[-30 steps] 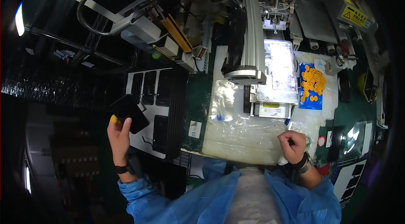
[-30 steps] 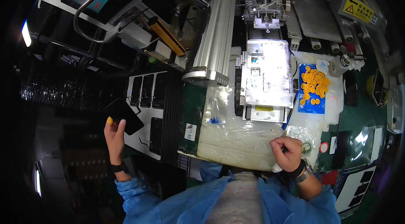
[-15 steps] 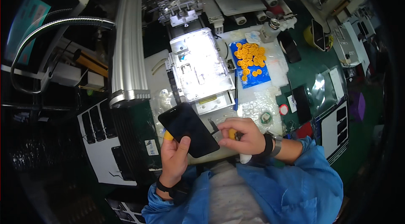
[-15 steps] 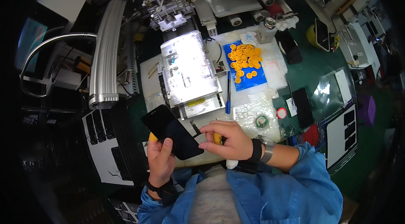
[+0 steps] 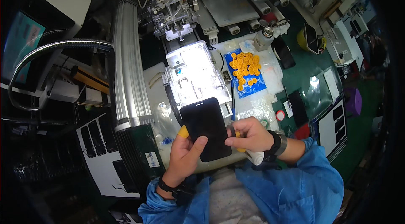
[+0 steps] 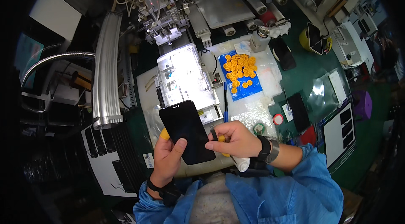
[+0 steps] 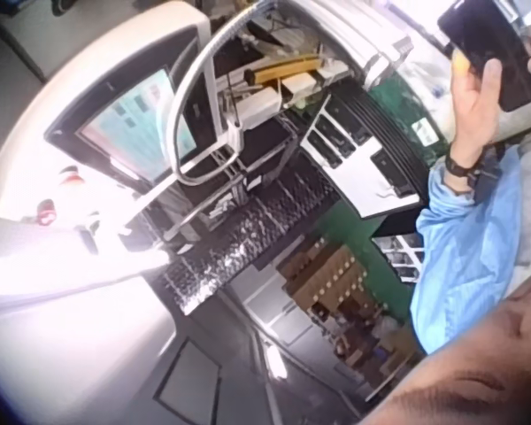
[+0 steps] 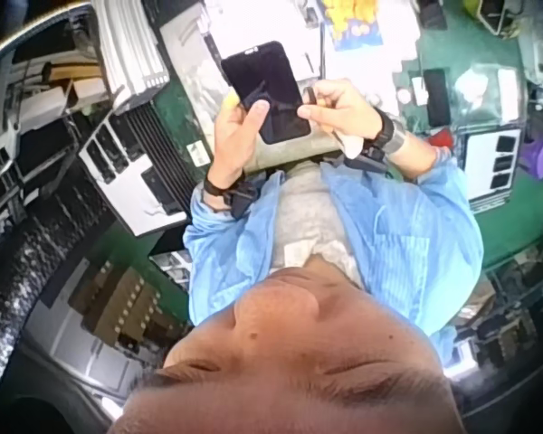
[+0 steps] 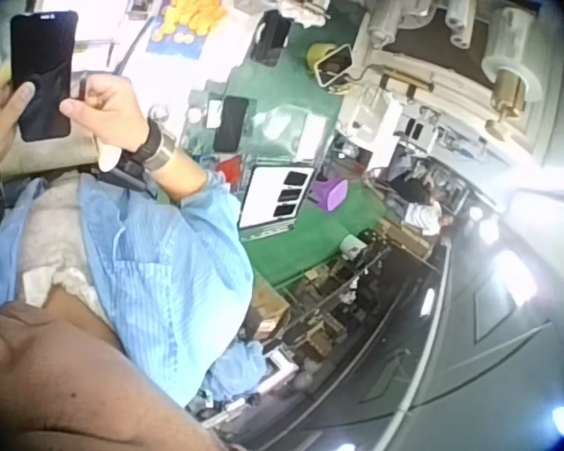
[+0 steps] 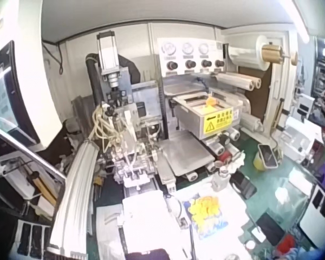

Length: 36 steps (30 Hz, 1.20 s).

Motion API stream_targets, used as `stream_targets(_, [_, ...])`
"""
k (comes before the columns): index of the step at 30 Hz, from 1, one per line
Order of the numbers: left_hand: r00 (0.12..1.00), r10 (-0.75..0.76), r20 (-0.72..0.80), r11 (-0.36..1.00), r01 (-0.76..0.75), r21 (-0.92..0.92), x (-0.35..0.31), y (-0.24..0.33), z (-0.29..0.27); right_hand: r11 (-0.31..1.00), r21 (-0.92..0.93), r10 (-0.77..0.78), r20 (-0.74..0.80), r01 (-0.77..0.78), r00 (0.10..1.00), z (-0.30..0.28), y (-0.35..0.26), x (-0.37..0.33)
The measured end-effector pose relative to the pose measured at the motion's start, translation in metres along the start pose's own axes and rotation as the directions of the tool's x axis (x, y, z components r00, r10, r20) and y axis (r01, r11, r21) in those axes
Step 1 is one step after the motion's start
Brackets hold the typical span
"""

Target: The recorder is inspecting and cleaning smartphone screens at an electronics factory station, using a blue pen to mark or point at specific areas and a cloth to wipe the glass.

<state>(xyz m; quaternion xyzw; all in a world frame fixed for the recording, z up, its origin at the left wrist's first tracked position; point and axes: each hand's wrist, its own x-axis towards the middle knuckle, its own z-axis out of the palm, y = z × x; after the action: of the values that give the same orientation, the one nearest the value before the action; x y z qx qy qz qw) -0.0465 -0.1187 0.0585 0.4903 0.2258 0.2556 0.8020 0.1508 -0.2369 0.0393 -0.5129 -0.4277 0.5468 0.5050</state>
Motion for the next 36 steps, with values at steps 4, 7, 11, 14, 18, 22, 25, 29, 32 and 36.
stream_targets(4, [0.999, 0.012, 0.046, 0.996, -0.016, 0.084, 0.026, 0.016, -0.018, 0.942, 0.319, 0.138, -0.075, -0.108, 0.988, -0.017, -0.018, 0.012])
stream_targets(7, [0.943, 0.322, -0.087, 0.82, -0.232, 0.524, 0.055, 0.024, -0.031, 0.986, 0.145, 0.106, -0.195, -0.078, 0.975, -0.044, -0.012, 0.037])
stream_targets(11, [0.856, 0.327, 0.401, 0.192, -0.476, 0.858, 0.099, 0.049, -0.025, 0.987, 0.111, 0.141, -0.279, -0.114, 0.95, -0.063, -0.008, 0.07])
stream_targets(14, [0.799, 0.245, 0.549, 0.094, -0.583, 0.807, 0.123, 0.049, -0.021, 0.989, 0.115, 0.117, -0.248, -0.09, 0.962, -0.07, -0.003, 0.091])
stream_targets(18, [0.777, 0.239, 0.583, 0.052, -0.61, 0.791, 0.142, 0.044, -0.027, 0.99, 0.082, 0.13, -0.258, -0.112, 0.957, -0.075, -0.008, 0.111])
stream_targets(22, [0.785, 0.233, 0.575, 0.008, -0.592, 0.806, 0.15, 0.044, -0.035, 0.979, 0.053, 0.203, -0.213, -0.196, 0.956, -0.082, -0.01, 0.122])
stream_targets(25, [0.794, 0.227, 0.564, 0.01, -0.581, 0.814, 0.155, 0.046, -0.037, 0.975, -0.008, 0.216, -0.207, -0.222, 0.954, -0.086, -0.013, 0.121])
stream_targets(29, [0.802, 0.207, 0.561, -0.012, -0.571, 0.821, 0.155, 0.045, -0.037, 0.975, 0.187, 0.182, -0.38, -0.118, 0.907, -0.074, -0.01, 0.115])
stream_targets(32, [0.798, 0.218, 0.563, -0.064, -0.564, 0.824, 0.154, 0.045, -0.037, 0.97, 0.171, 0.217, -0.278, -0.175, 0.936, -0.08, 0.002, 0.095])
stream_targets(36, [0.81, 0.194, 0.554, -0.015, -0.562, 0.827, 0.156, 0.041, -0.041, 0.983, 0.147, 0.132, -0.175, -0.107, 0.976, -0.067, 0.008, 0.084])
